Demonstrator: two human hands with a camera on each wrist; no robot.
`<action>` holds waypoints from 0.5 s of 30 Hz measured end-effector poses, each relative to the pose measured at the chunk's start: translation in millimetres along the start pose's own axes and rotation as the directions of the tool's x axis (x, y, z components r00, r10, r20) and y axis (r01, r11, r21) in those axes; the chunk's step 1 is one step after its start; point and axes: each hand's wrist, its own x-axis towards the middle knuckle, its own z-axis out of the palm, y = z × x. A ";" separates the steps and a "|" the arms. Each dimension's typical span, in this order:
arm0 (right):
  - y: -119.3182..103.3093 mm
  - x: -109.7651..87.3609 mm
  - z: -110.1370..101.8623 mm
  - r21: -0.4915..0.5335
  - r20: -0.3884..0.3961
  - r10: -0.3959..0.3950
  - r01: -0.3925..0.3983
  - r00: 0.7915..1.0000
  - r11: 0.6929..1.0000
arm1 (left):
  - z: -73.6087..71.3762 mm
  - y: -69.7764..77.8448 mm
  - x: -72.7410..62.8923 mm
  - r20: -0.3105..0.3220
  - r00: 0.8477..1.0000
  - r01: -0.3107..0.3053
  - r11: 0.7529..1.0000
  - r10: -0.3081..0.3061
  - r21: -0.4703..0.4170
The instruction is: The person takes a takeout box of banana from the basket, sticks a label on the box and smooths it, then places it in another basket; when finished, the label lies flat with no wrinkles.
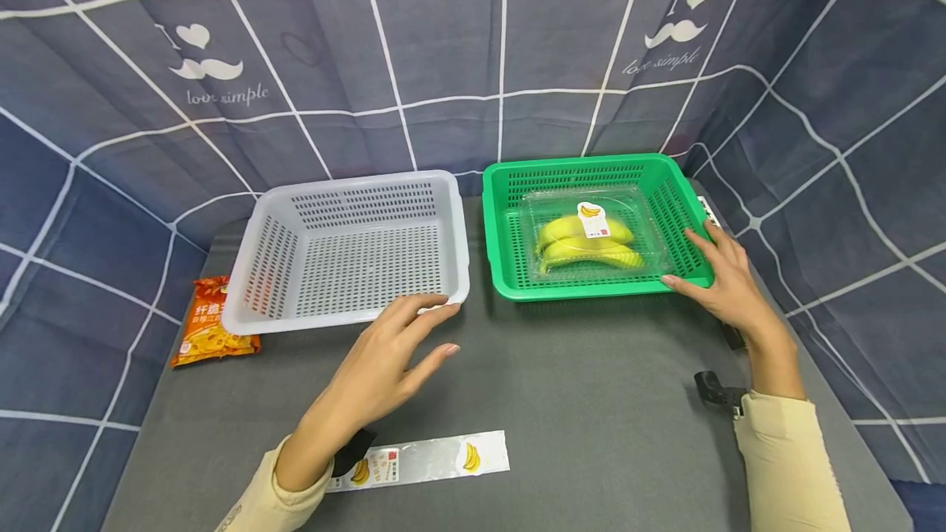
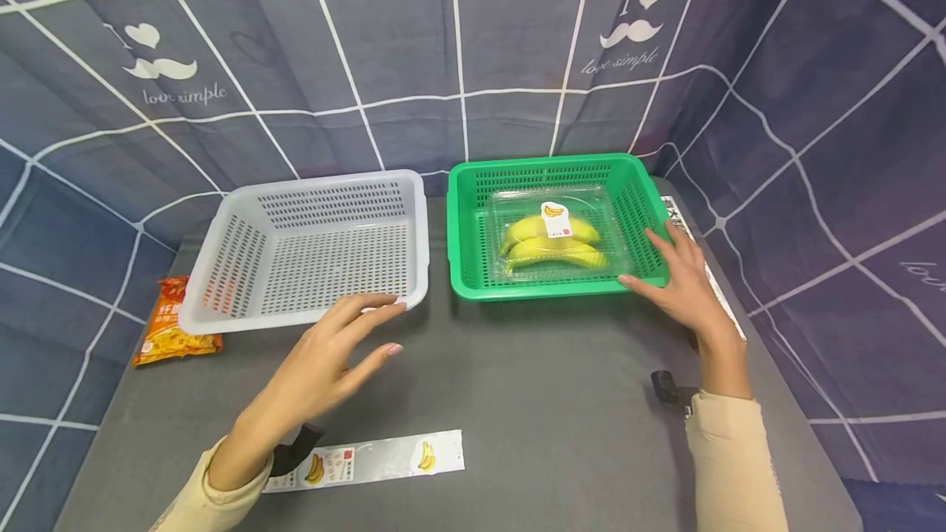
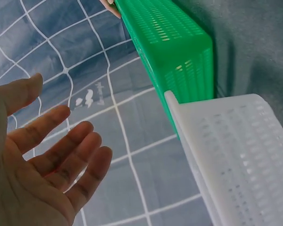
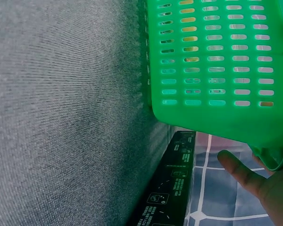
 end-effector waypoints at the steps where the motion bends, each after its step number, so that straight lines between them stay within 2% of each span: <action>1: 0.2 0.4 -0.3 0.000 0.000 0.001 -0.001 1.000 1.000 | -0.7 -0.4 -3.2 0.000 1.000 0.012 1.000 -0.012 0.001; 10: -1.2 -0.7 1.3 -0.036 -0.042 -0.047 0.046 0.998 0.998 | -11.9 -5.7 -30.7 0.009 0.993 0.113 0.993 -0.114 0.012; 15: -8.3 -9.2 4.8 -0.145 -0.154 -0.072 0.050 0.985 0.988 | -19.7 -8.3 -53.4 -0.011 0.983 0.182 0.982 -0.182 0.041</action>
